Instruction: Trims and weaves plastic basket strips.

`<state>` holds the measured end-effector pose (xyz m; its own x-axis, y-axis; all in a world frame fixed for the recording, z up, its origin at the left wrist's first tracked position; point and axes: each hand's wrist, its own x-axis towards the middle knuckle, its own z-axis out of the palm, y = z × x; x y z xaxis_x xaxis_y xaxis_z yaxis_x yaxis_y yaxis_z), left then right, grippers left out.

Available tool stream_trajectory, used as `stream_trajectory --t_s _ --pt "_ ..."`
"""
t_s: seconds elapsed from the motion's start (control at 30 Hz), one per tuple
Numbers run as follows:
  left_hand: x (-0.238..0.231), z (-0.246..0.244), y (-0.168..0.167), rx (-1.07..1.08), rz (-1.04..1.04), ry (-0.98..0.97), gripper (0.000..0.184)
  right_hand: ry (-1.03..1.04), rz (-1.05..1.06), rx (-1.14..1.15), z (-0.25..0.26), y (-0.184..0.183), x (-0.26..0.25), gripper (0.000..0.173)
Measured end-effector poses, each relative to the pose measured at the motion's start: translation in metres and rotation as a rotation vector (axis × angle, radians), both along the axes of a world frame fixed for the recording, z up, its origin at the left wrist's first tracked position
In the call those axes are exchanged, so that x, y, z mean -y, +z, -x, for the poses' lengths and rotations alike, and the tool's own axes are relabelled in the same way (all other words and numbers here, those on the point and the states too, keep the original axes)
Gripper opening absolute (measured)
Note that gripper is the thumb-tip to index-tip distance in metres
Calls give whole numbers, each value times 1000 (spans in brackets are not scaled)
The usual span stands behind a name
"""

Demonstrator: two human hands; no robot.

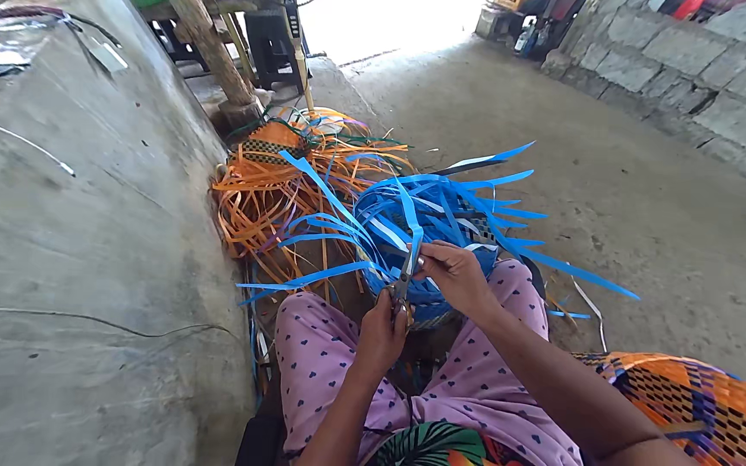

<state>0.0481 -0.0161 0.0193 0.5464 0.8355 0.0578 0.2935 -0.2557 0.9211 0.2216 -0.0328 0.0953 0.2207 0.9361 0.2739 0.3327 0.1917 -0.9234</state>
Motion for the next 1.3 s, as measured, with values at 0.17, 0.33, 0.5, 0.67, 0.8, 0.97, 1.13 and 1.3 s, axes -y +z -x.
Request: stream_trajectory --t_s 0.17,0.33,0.5,0.67,0.8,0.97,1.13,1.3 --pt "1 -2 3 -23 49 -2 41 -27 27 57 -2 -6 -1 21" --pt "-1 -2 5 -128 129 -15 38 -62 55 81 -10 -19 0 24" --pt "-1 -7 3 -234 231 -53 32 -80 169 18 -20 -28 4 25" --pt "0 -14 1 -259 362 -85 35 -106 273 -9 -30 -41 6 26" --pt "-2 -20 -4 -224 422 -108 36 -123 342 -13 -38 -48 6 28" --pt "-3 -27 -4 -205 471 -118 37 -136 394 -34 -46 -53 4 28" --pt "0 -30 -3 -190 498 -88 38 -98 439 -10 -44 -51 4 28" --pt "-1 -28 -4 -174 522 -81 37 -114 436 -61 -41 -53 2 28"
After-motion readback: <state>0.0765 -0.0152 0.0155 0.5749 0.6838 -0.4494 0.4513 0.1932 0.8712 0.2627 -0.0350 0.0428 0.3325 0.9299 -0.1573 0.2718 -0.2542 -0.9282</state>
